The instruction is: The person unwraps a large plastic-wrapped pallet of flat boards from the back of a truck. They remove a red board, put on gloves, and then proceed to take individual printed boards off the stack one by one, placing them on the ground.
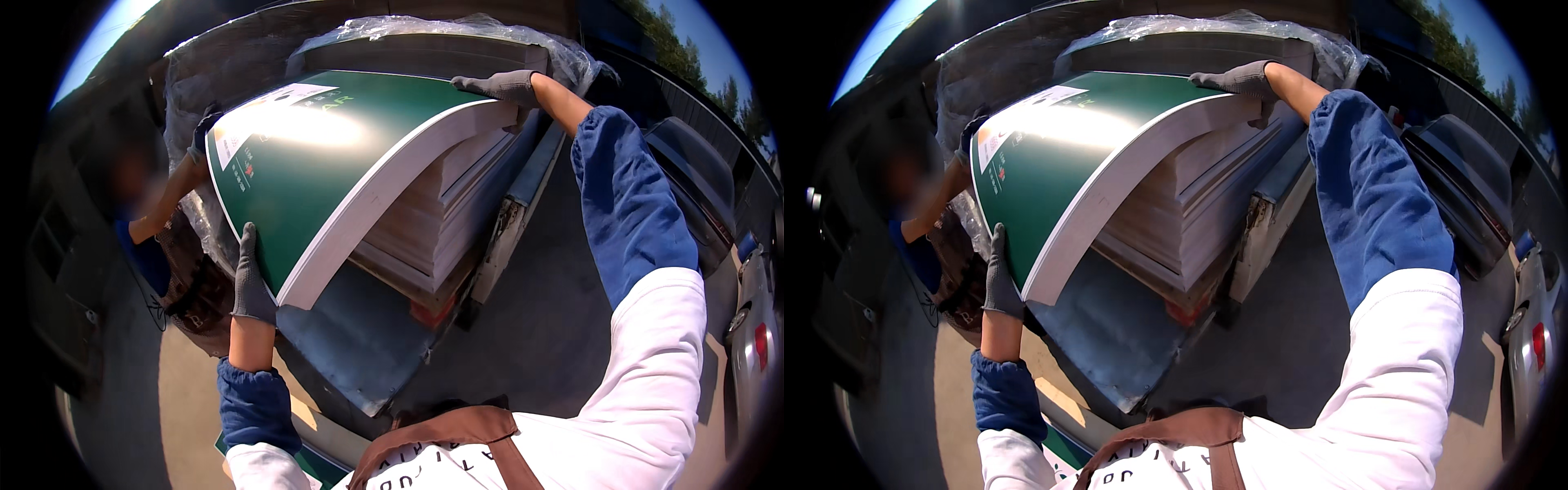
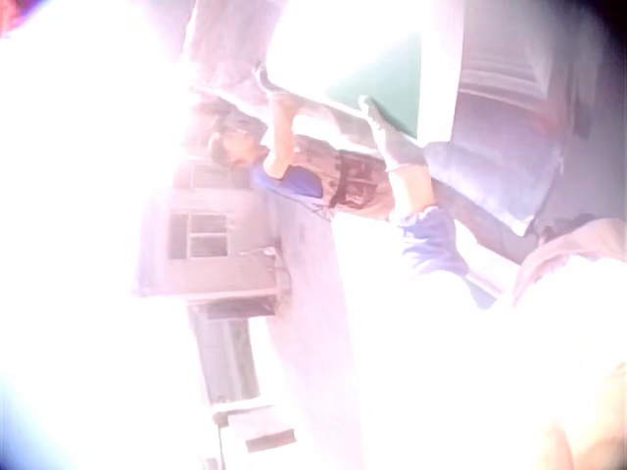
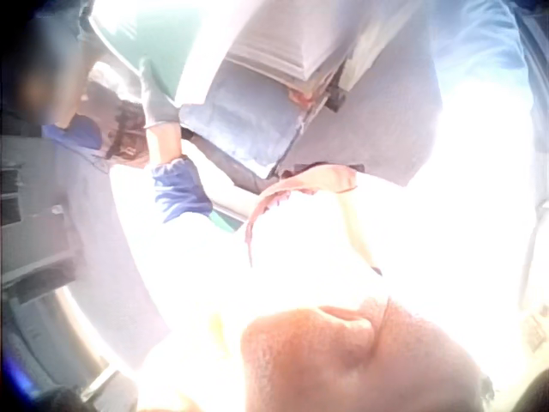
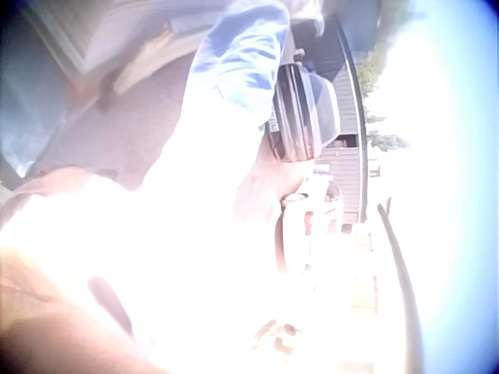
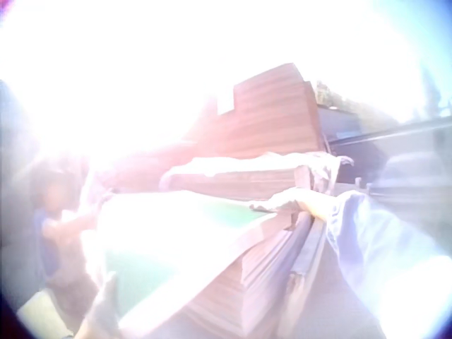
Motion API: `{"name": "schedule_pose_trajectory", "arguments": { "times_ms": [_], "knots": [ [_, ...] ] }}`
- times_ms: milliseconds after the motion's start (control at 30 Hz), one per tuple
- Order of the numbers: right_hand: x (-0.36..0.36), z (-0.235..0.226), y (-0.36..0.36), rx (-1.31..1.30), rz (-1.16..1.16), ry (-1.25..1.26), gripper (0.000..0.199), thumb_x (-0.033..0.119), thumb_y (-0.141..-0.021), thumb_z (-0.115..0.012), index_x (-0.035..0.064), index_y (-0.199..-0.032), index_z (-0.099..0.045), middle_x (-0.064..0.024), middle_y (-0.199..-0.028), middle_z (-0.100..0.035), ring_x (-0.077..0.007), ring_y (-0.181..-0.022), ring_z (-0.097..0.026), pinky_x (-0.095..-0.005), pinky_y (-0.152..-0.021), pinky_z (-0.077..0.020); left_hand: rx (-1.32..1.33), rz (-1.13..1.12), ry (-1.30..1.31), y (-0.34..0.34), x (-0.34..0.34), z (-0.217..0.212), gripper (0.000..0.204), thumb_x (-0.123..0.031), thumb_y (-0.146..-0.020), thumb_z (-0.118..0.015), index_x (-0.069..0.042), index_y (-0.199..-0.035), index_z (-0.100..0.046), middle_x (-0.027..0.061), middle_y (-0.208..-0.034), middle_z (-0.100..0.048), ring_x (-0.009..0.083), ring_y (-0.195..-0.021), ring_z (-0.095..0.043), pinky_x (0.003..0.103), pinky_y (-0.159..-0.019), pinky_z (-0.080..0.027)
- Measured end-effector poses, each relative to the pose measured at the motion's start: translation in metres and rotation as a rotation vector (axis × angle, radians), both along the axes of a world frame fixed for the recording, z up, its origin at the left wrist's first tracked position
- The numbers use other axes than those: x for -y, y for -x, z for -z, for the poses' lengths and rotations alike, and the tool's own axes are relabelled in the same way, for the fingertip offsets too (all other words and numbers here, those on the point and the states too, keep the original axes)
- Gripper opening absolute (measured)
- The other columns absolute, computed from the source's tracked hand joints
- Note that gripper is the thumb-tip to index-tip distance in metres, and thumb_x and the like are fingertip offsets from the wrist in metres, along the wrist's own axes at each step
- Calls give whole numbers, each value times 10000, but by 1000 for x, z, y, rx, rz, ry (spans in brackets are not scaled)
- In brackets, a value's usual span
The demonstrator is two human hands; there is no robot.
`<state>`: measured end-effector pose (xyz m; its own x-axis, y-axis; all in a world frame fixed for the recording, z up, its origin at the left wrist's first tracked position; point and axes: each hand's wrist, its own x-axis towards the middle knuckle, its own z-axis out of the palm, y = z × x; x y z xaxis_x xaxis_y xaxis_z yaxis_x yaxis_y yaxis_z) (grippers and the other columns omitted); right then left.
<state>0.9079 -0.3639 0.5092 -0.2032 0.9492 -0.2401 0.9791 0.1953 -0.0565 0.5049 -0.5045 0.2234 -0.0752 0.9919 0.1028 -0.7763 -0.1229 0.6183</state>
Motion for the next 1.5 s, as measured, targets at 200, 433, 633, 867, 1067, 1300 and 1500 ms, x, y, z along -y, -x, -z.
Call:
{"name": "schedule_pose_trajectory", "arguments": {
  "times_ms": [200, 433, 633, 867, 1067, 1300, 1500],
  "knots": [
    [-49, 37, -84, -240, 275, -51, 812, 777, -799, -528, 261, -1425, -485, -90, -1500, -421, -374, -1392, -348, -673, -1026, -345, 97, 173, 144, -76, -109, 28, 541, -472, -887, -680, -56, -1223, -599, 106, -1111, -672, 258, -978, -665, 421, -853, -584],
    [-34, 63, 24, -403, 367, -104, 781, 759, -802, -552, 303, -1432, -483, -78, -1516, -405, -381, -1379, -370, -666, -968, -422, 72, 185, 178, 2, -97, 65, 559, -520, -885, -663, -81, -1225, -605, 74, -1099, -672, 220, -975, -658, 371, -857, -573],
    [19, 47, 30, -529, 363, -31, 808, 763, -813, -538, 253, -1438, -479, -86, -1427, -497, -350, -1270, -488, -610, -870, -514, 58, 90, 190, 26, -37, 41, 517, -489, -893, -673, -72, -1194, -618, 84, -1075, -677, 201, -940, -666, 341, -808, -581],
    [153, 98, 141, -571, 415, -161, 784, 767, -803, -560, 236, -1379, -541, -67, -1349, -562, -316, -1193, -534, -527, -864, -521, 66, 13, 203, 131, 79, 79, 508, -461, -886, -698, -32, -1152, -638, 68, -1010, -692, 172, -864, -666, 301, -766, -572],
    [254, 102, 260, -500, 497, -152, 936, 818, -767, -542, 59, -1314, -569, -160, -1214, -608, -334, -1103, -592, -509, -865, -523, 130, 109, 120, 253, 158, 93, 466, -425, -898, -693, -35, -1141, -616, 85, -971, -686, 199, -819, -675, 283, -763, -578],
    [347, 131, 441, -629, 467, -157, 1010, 775, -723, -642, 5, -1359, -495, -216, -1190, -623, -337, -1056, -638, -545, -798, -552, 102, 109, 189, 429, 235, 142, 406, -346, -901, -704, -31, -1146, -631, 83, -1020, -695, 194, -870, -684, 302, -776, -579],
    [357, 171, 486, -944, 397, -37, 651, 508, -838, -717, 7, -1234, -590, -128, -1056, -684, -168, -877, -692, -283, -749, -572, 97, 157, 223, 490, 237, 185, 400, -370, -894, -709, -34, -1103, -653, 71, -985, -697, 181, -826, -675, 304, -763, -569]
  ]
}}
